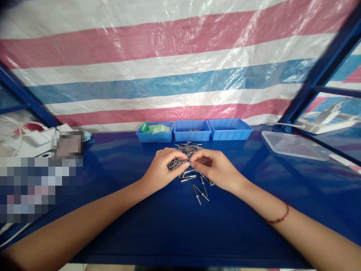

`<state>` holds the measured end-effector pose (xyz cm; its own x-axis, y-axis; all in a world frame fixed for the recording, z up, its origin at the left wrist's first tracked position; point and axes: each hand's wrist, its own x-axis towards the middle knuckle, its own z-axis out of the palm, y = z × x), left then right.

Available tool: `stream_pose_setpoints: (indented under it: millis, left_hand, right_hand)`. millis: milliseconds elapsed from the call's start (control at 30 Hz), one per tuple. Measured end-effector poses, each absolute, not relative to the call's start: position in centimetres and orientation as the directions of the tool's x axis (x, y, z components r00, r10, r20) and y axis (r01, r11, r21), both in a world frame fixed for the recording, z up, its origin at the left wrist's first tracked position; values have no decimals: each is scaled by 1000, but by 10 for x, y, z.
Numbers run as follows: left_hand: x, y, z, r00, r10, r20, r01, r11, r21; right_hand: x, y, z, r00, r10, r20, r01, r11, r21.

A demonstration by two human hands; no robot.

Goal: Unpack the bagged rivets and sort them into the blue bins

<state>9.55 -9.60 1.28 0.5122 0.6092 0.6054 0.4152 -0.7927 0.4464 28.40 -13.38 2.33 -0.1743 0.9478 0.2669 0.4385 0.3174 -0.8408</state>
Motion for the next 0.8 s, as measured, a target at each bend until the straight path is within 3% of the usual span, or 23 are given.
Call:
stream_pose_setpoints:
  millis: [200, 533, 800]
  left_hand:
    - [96, -96, 13, 495, 622, 607, 431, -782, 450]
    - [95, -97, 15, 442, 612, 656, 449, -784, 430]
    - [96, -93, 14, 502, 648, 573, 482, -760, 437]
  right_hand:
    - [278, -134, 17, -133, 954, 268, 318, 298, -900]
    - [273, -141, 17, -96, 935, 342, 391, 351, -851]
    - [274, -146, 18, -132, 845, 518, 570, 492, -658]
